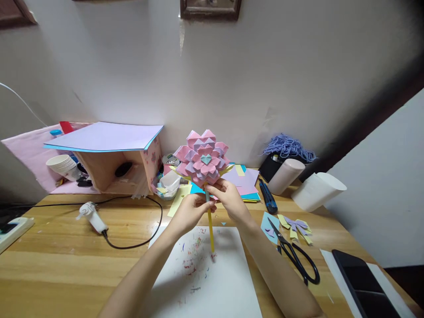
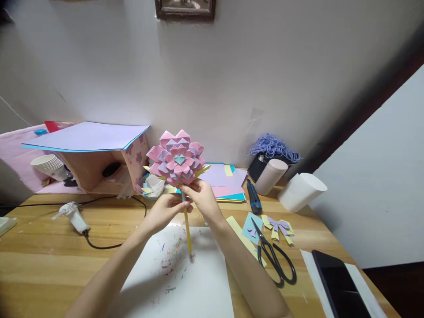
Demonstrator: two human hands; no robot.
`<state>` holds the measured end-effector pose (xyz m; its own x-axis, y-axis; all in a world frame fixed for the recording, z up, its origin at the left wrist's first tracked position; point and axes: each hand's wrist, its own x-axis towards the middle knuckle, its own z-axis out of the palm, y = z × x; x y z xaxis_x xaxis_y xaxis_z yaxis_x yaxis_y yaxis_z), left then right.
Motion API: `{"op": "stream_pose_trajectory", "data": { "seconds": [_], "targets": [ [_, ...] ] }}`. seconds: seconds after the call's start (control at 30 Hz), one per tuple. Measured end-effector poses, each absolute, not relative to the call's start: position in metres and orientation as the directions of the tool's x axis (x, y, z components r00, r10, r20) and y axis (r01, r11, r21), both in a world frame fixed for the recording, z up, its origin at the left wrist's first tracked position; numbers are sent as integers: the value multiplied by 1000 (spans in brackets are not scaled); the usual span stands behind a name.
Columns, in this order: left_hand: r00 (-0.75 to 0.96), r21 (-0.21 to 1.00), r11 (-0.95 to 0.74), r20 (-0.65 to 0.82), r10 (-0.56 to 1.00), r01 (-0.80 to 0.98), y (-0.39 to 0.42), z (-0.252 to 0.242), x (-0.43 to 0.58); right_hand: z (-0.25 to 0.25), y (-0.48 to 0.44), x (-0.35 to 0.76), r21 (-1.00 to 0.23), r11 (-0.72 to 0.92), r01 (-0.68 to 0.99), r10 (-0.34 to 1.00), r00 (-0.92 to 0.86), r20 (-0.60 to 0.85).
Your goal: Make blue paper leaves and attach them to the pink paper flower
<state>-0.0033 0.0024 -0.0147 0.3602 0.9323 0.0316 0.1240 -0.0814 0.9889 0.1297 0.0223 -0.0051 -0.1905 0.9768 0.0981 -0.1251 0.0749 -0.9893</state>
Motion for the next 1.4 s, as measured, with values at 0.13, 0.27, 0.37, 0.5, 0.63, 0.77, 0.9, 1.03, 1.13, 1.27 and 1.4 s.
{"op": "stream_pose_trajectory", "data": {
  "seconds": [0.13,0.27,0.37,0.5,0.63,0.77,0.9,1.03,1.13,1.27,1.4],
  "targets": [
    [316,991,-90,55,947,96,3,-16,0,-4,26,134,-986,60,-153,972,-217,92],
    [282,996,-62,42,958,60,-1,-7,1,-6,30,138,-979,79,-190,958,-255,127],
    [277,1000,-18,16,961,5,-4,-3,4,-9,33,139,-974,118,-194,951,-261,167],
    [315,998,25,-9,949,-49,-6,-3,7,-12,35,138,-968,172,-183,950,-228,212],
    [336,997,36,-12,942,-66,-8,-3,8,-15,37,136,-973,184,-138,967,-153,205],
    [332,998,34,-14,943,-56,-9,-3,9,-19,38,133,-971,195,-141,975,-83,208],
    [288,999,-13,24,957,-39,-10,-10,11,-26,41,127,-937,295,-186,952,-27,305],
    [248,998,-53,55,967,-14,-10,-16,13,-33,42,121,-914,343,-215,939,43,342],
    [238,998,-50,56,970,-29,-11,-17,14,-37,42,119,-922,312,-227,950,71,304],
    [235,998,-43,51,971,-38,-11,-17,14,-39,42,119,-921,287,-262,957,44,286],
    [236,999,-32,41,971,-42,-11,-18,14,-43,45,120,-908,310,-282,950,43,311]
  ]
}}
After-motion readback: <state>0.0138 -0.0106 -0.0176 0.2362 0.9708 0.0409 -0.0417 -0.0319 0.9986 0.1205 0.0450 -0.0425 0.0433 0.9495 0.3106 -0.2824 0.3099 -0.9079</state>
